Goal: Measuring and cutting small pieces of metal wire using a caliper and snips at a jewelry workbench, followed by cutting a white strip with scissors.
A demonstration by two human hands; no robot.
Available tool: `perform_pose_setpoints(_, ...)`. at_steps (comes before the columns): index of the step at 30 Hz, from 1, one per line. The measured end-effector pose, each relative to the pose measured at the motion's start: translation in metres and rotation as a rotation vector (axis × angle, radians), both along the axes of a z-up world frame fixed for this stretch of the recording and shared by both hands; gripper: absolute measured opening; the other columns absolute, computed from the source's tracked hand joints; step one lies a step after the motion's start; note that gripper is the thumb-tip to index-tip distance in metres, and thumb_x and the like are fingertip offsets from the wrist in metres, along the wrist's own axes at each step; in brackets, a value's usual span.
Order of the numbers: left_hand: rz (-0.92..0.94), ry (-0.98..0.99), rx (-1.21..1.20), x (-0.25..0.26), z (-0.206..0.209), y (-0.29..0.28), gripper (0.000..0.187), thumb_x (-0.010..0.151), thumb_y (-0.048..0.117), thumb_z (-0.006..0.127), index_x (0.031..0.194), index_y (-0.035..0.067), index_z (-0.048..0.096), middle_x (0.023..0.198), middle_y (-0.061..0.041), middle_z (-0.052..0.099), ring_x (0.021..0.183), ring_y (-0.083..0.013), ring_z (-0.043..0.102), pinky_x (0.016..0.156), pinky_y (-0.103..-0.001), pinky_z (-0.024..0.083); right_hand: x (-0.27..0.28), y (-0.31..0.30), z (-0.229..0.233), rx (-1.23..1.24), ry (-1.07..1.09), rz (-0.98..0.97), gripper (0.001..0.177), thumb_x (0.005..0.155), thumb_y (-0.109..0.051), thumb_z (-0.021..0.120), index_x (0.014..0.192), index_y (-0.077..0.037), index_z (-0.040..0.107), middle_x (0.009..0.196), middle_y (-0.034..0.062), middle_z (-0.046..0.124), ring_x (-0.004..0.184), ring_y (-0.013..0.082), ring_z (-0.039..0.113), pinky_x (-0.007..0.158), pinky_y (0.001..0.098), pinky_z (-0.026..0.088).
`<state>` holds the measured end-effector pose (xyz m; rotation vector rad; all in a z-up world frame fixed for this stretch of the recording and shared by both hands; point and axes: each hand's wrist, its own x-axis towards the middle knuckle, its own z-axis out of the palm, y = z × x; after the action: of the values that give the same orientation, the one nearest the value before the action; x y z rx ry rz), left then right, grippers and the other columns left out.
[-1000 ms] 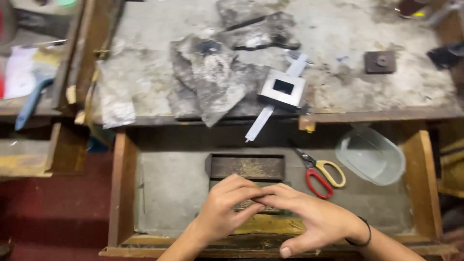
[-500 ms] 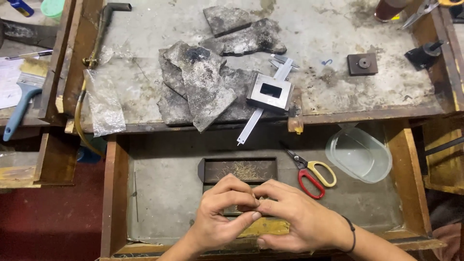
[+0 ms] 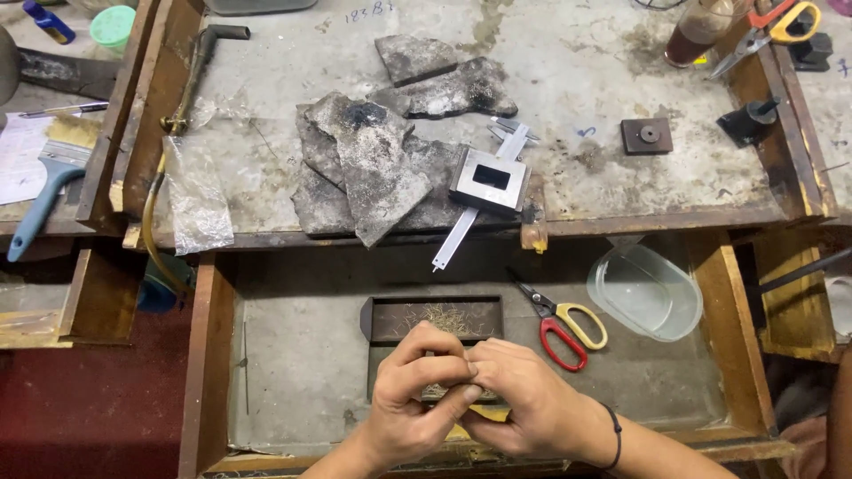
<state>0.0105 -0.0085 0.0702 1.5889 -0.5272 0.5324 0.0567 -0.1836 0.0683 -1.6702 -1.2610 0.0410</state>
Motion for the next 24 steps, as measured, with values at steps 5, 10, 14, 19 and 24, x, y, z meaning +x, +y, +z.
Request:
perform_pose_setpoints(5,0.058,0.044,0.318,0.008,-0.013,0.04,0.017,0.096,0.022,0.068,0.101,0.005,0.068,0.095,-0.009,0.07,0.083,-0.0231,0.065,0.077,-0.036,0.052,0.025,-0.044,-0.009,-0.359,0.043,-0.259,0.021,0.087,-0.023,0.075,0.103,-0.009,0.071,0.096,0.0065,0.076,0.08,0.0233,0.072,0.073,0.0366,0.058)
perform_pose_setpoints(10,0.272,0.706,0.676,0.031,-0.045,0.085,0.028,0.088,0.023,0.075,0.105,0.002,0.073,0.084,-0.021,0.077,0.079,-0.0379,0.075,0.071,-0.047,0.059,0.055,-0.066,-0.02,-0.829,0.479,-0.598,0.026,0.089,-0.022,0.066,0.108,-0.006,0.072,0.091,0.0175,0.083,0.083,0.0409,0.077,0.078,0.0515,0.058)
perform_pose_setpoints(14,0.272,1.053,0.951,0.044,-0.06,0.099,0.049,0.093,0.03,0.07,0.126,-0.005,0.062,0.098,-0.028,0.077,0.095,-0.046,0.075,0.078,-0.055,0.058,0.06,-0.048,-0.047,-0.948,0.533,-0.569,0.036,0.092,-0.03,0.063,0.119,-0.006,0.065,0.096,0.0165,0.083,0.098,0.0402,0.076,0.085,0.0531,0.057)
perform_pose_setpoints(19,0.221,1.113,0.947,0.054,-0.091,0.113,0.043,0.095,0.019,0.064,0.13,-0.006,0.062,0.092,-0.023,0.079,0.089,-0.038,0.078,0.074,-0.045,0.061,0.072,-0.035,-0.091,-1.085,0.548,-0.52,0.033,0.092,-0.037,0.06,0.11,-0.011,0.069,0.093,0.0076,0.083,0.101,0.0349,0.075,0.086,0.0465,0.058)
perform_pose_setpoints(24,0.169,1.128,0.795,0.059,-0.098,0.115,0.038,0.092,0.013,0.066,0.123,-0.009,0.067,0.081,-0.02,0.077,0.078,-0.0325,0.078,0.074,-0.043,0.059,0.078,-0.039,-0.12,-1.073,0.529,-0.529,0.023,0.088,-0.034,0.061,0.086,-0.012,0.067,0.079,0.0084,0.079,0.093,0.0367,0.075,0.079,0.0469,0.058)
